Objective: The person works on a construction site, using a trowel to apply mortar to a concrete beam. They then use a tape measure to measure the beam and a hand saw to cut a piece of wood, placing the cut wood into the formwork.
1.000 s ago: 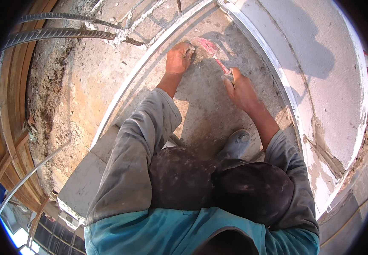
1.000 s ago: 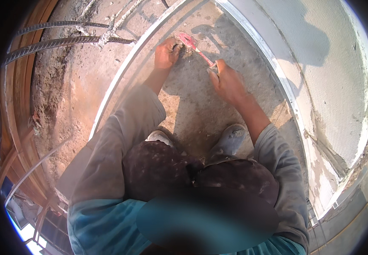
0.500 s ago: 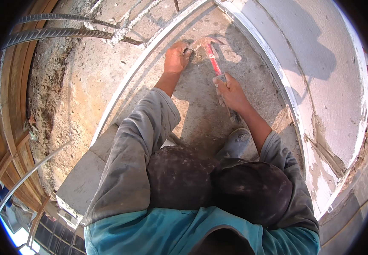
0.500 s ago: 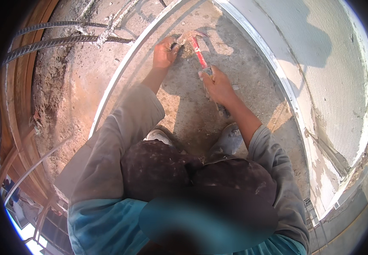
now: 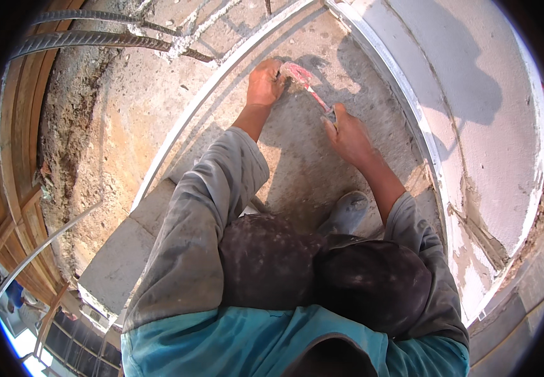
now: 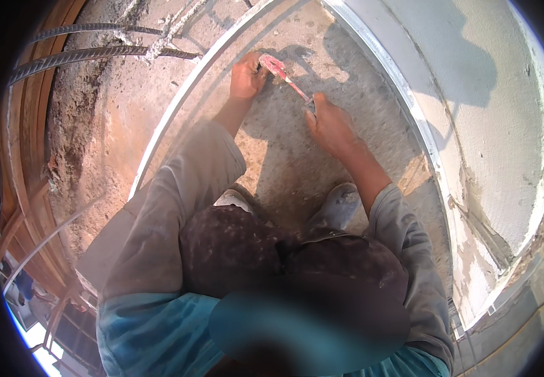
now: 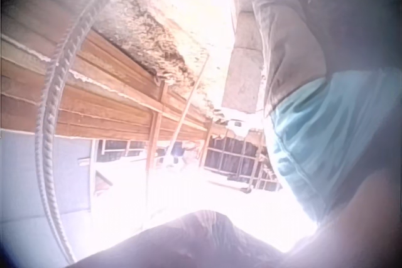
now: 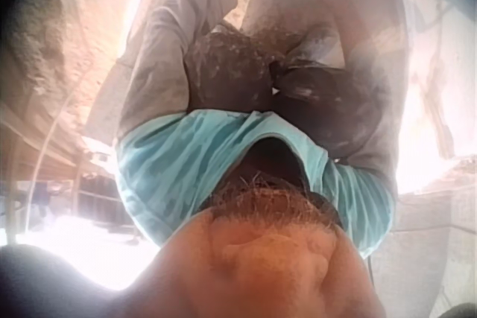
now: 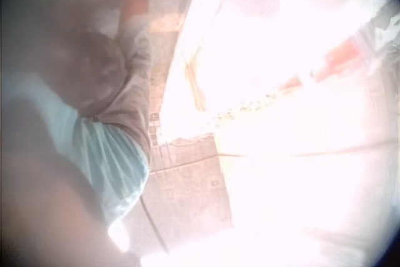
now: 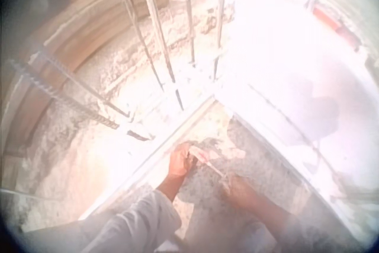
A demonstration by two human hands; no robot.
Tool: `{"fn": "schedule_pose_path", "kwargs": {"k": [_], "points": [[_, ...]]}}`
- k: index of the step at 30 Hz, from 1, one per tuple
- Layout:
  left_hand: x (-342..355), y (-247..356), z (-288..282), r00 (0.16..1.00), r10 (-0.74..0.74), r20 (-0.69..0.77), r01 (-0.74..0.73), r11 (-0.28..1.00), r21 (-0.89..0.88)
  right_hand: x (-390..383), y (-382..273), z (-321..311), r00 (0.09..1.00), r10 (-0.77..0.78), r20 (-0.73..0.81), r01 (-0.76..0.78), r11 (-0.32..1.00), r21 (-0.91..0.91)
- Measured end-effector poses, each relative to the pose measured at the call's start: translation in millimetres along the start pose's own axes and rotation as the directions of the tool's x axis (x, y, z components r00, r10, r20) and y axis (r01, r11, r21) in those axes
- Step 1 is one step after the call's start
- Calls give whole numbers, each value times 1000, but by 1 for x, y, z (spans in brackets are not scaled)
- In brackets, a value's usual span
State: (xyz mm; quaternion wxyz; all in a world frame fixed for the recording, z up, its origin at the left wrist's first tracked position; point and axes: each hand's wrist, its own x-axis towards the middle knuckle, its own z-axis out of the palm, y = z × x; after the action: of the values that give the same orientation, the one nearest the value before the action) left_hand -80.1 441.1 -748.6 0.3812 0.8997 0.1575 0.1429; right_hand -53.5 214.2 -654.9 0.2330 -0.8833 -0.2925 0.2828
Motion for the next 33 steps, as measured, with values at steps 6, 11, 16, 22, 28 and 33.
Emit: {"fn": "schedule_pose_path", "kwargs": {"k": [6, 11, 16, 22, 28, 33], "points": [[4, 3, 3, 1000, 15, -19, -15, 1000, -16, -4, 2, -1, 998, 0, -68, 3, 999, 51], [1, 2, 3, 999, -36, -4, 36, 997, -63, -4, -2, -12, 998, -19, -64, 22, 998, 52], [3, 3, -1, 999, -48, 10, 48, 997, -53, 6, 1, -19, 1000, -17, -23, 18, 1000, 16], [-17, 11, -4, 992, -107, -73, 108, 994, -3, -1, 8, -29, 995, 103, 17, -104, 978, 181], [-68, 71, 11, 977, 202, 65, -209, 866, 454, -36, 43, -17, 929, 366, -48, -249, 717, 652], [-143, 120, -12, -8, 387, 922, -476, 809, -344, -61, 63, -24, 940, 318, -123, -177, 764, 621]]}}
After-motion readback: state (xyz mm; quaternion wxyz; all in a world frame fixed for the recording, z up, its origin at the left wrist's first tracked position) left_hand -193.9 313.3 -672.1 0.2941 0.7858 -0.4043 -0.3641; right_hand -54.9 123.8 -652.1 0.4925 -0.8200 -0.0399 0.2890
